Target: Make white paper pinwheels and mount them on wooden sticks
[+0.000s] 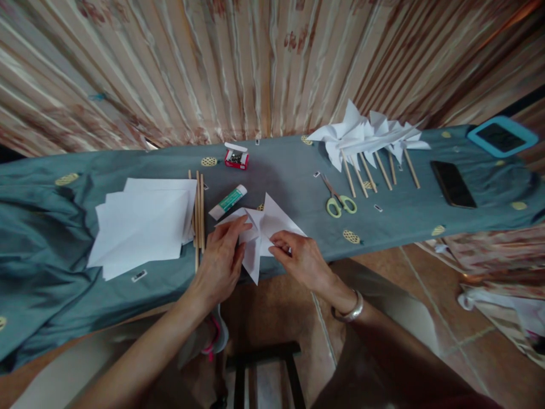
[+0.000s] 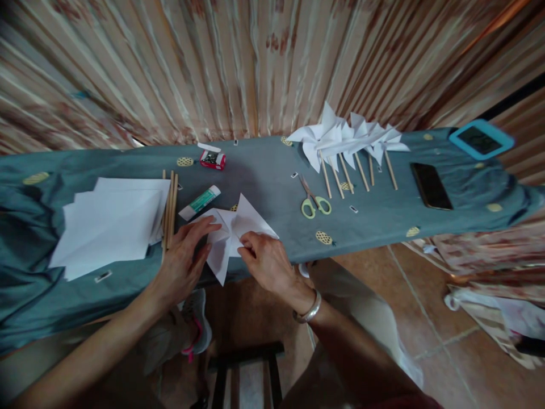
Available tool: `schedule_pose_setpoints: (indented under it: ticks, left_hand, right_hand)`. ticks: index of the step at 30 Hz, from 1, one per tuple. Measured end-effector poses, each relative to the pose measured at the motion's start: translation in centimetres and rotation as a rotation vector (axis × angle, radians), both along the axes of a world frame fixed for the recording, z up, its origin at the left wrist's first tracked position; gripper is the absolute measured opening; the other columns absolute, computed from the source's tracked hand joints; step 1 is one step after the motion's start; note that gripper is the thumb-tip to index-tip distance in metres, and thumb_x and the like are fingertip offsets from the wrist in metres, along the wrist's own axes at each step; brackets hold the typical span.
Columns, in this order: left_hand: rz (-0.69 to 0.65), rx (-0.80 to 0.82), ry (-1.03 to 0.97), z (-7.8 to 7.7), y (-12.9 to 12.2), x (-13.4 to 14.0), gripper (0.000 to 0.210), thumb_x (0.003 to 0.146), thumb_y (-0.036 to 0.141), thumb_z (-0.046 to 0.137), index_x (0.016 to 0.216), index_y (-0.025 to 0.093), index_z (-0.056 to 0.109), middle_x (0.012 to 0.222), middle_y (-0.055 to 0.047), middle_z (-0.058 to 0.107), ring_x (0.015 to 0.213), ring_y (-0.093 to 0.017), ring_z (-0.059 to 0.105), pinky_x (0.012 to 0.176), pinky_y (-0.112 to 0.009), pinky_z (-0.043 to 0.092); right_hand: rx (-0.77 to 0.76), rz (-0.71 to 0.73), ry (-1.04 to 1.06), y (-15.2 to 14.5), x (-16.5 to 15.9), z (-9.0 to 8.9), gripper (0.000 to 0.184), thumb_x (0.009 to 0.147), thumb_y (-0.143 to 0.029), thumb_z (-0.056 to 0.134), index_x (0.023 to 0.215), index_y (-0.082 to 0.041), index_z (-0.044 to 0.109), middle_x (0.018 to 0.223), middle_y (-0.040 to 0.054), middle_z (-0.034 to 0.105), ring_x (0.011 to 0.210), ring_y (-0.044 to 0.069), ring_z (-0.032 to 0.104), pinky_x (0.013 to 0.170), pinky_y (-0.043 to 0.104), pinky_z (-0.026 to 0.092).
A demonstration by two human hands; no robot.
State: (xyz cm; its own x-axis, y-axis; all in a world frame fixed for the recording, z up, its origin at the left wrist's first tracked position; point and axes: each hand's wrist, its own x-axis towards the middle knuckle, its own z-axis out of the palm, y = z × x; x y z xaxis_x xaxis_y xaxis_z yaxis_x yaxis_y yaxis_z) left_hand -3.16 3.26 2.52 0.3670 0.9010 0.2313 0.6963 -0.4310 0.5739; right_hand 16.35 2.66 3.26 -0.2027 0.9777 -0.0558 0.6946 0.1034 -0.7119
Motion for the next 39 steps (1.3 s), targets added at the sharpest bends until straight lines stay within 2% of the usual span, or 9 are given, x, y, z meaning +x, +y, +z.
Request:
schedule_pose_setpoints:
  ticks: [10,20,32,39]
  left_hand:
    - [-0.034,-0.034,-0.007,-0.1,-0.2,0.3,0.047,0.089,0.012,0.04,0.134,0.021,0.043,0.128,-0.011,0.057,0.121,-0.025,0.048,0.102,-0.049,0.039]
    - [-0.123,0.04,0.072,-0.1,-0.4,0.8,0.044,0.089,0.009,0.04,0.132,0.018,0.045,0.121,-0.011,0.062,0.119,-0.025,0.049,0.096,-0.045,0.039]
    - [-0.131,0.095,0.132,-1.1,-0.2,1.3,0.04,0.092,0.01,0.037,0.131,0.016,0.046,0.114,-0.011,0.067,0.122,-0.027,0.048,0.097,-0.047,0.036]
    - [-0.137,0.111,0.147,-1.2,-0.1,1.3,0.041,0.092,0.009,0.037,0.131,0.017,0.047,0.11,-0.01,0.07,0.121,-0.027,0.05,0.096,-0.047,0.036]
  right_hand:
    - [0.002,0.007,-0.027,0.3,-0.1,-0.1,0.009,0.083,-0.018,0.061,0.09,-0.02,0.066,0.08,0.0028,0.074,0.076,0.018,0.07,0.07,0.029,0.051]
    - [-0.032,0.021,-0.036,0.6,-0.1,0.2,0.008,0.083,-0.017,0.061,0.09,-0.02,0.066,0.081,0.0022,0.074,0.076,0.018,0.07,0.072,0.029,0.05]
    - [-0.014,0.054,-0.033,0.6,0.0,0.0,0.009,0.084,-0.017,0.061,0.093,-0.018,0.065,0.083,0.0037,0.075,0.079,0.018,0.071,0.073,0.029,0.051]
    - [0.002,0.062,-0.015,0.7,0.1,-0.3,0.011,0.084,-0.016,0.062,0.094,-0.017,0.065,0.084,0.0039,0.075,0.078,0.017,0.071,0.072,0.027,0.05]
